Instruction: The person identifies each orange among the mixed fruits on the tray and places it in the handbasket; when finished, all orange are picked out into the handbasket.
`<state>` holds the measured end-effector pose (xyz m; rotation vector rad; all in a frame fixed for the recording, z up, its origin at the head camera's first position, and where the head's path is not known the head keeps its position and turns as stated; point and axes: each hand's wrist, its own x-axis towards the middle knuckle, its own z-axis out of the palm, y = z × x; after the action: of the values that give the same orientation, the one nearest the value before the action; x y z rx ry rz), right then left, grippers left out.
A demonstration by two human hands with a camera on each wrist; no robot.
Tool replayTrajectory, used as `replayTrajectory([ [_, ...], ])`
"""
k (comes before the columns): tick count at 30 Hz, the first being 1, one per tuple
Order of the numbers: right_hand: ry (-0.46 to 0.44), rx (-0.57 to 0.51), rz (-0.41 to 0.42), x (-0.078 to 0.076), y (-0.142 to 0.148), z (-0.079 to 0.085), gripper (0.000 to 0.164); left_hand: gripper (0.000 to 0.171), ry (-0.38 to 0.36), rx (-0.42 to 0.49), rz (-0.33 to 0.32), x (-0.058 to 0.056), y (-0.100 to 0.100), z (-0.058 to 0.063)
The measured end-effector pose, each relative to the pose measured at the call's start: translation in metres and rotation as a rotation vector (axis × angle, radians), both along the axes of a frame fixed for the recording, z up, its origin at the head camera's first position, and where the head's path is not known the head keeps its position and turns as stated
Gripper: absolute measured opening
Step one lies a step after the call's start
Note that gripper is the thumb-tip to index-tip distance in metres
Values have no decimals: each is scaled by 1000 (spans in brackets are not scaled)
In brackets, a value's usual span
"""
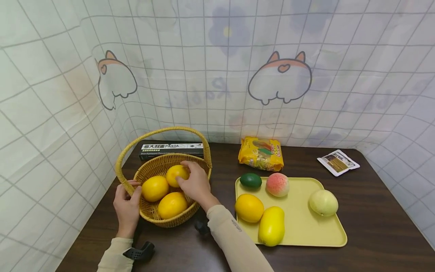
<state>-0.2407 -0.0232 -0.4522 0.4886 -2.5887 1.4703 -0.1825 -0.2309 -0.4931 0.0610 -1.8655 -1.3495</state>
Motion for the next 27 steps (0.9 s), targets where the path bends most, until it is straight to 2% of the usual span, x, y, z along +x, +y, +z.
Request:
replayTrajectory([
  [2, 53, -69, -1, 1, 1, -3, 39, 11, -9, -3, 5, -3, -4, -7],
  [6, 118, -146, 25, 6, 5, -5, 29, 10, -12, -8, 5, -4, -7, -11],
  [16, 92, -314, 128, 22, 32, -6, 29, 10, -14, -11, 6, -3, -9, -7],
  [19, 74, -389, 138, 29, 44, -8, 29, 11, -18, -7, 11, 0, -7, -3],
  [22, 88, -440, 137, 39, 60, -12, 27, 12, -13, -4, -3, 5, 0, 7],
  [27, 199, -401, 168, 58, 88, -14, 24, 12, -4, 0, -30, 13, 9, 23],
])
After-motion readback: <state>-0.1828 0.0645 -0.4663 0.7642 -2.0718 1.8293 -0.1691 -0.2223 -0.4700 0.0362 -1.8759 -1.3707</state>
